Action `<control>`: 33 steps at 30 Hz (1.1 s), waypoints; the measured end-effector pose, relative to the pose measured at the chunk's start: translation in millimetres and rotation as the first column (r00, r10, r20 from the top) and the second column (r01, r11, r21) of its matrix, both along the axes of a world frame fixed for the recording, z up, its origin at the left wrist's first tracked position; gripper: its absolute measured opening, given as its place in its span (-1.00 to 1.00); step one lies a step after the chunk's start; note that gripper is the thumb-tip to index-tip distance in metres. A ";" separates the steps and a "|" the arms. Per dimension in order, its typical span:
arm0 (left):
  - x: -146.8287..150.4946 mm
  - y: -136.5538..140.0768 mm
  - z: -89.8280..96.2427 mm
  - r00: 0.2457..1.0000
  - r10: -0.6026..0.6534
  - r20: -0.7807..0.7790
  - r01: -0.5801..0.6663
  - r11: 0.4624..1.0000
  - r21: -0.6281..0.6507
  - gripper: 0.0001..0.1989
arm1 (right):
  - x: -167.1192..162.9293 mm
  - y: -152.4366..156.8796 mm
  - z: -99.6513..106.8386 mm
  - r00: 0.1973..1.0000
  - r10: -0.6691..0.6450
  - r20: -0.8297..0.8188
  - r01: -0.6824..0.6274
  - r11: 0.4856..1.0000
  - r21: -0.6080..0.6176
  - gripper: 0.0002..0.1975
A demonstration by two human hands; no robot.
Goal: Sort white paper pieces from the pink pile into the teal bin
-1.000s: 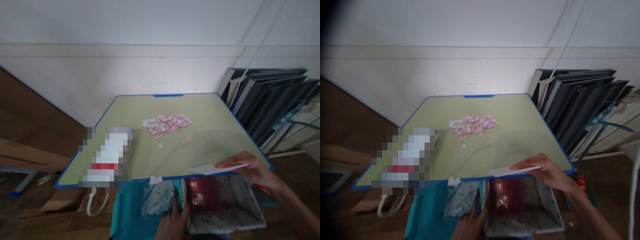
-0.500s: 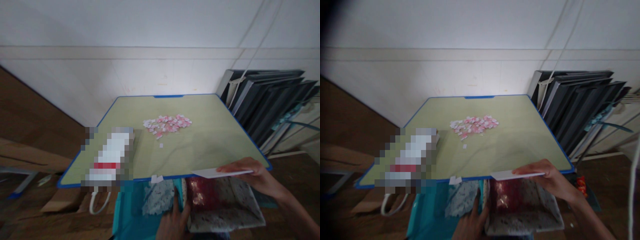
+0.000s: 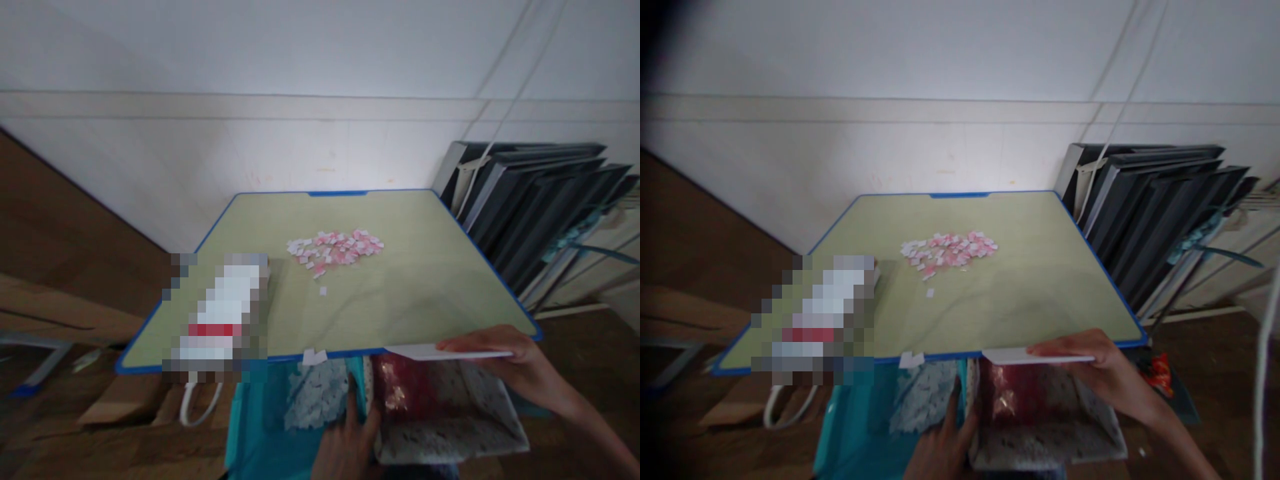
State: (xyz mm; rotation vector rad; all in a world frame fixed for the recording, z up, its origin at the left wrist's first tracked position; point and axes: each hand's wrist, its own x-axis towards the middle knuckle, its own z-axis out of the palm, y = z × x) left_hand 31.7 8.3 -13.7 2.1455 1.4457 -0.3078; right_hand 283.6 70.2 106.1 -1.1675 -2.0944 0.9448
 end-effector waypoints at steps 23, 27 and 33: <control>0.7 0.1 3.5 0.996 -0.079 -0.049 0.084 0.991 0.107 -0.19 | -123.0 6.1 -2.3 0.979 -0.200 -0.051 0.201 0.979 0.018 -0.77; 0.9 -3.3 -9.6 0.995 -0.091 -0.052 0.097 0.985 0.144 -0.03 | -131.4 4.2 3.3 0.995 -0.055 -0.083 0.056 0.998 0.007 -0.78; 4.6 0.7 -2.8 0.986 -0.090 -0.142 0.103 0.991 0.090 -0.21 | -112.7 30.4 6.5 0.979 -0.196 -0.058 0.202 0.970 0.133 -0.77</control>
